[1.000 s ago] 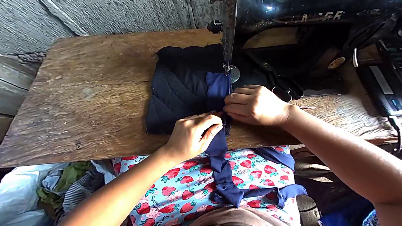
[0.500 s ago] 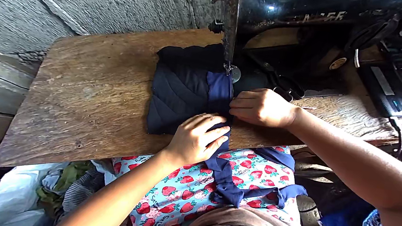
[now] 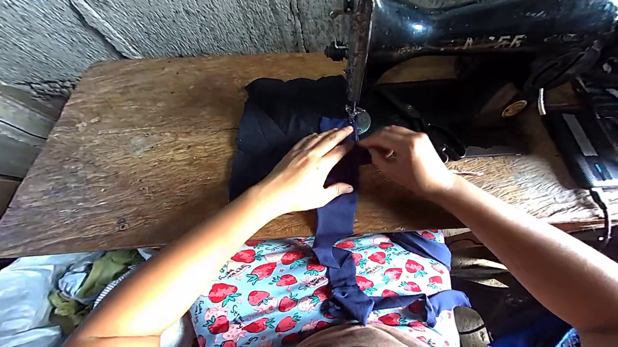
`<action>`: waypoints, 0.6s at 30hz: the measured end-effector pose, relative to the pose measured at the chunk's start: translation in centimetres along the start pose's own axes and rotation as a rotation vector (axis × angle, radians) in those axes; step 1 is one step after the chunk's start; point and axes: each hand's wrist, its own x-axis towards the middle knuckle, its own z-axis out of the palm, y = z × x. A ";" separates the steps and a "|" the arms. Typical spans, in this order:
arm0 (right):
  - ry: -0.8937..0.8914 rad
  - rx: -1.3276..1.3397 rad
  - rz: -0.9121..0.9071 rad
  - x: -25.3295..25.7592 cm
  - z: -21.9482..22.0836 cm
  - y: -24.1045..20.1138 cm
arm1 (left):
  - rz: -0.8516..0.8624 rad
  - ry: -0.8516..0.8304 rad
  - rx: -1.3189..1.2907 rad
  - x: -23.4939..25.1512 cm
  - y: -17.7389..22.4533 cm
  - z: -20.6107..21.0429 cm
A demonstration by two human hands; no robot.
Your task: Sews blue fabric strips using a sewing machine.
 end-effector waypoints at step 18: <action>-0.322 0.138 0.673 5.6 -0.6 1.6 | -0.053 -0.052 0.064 -0.1 -1.6 1.4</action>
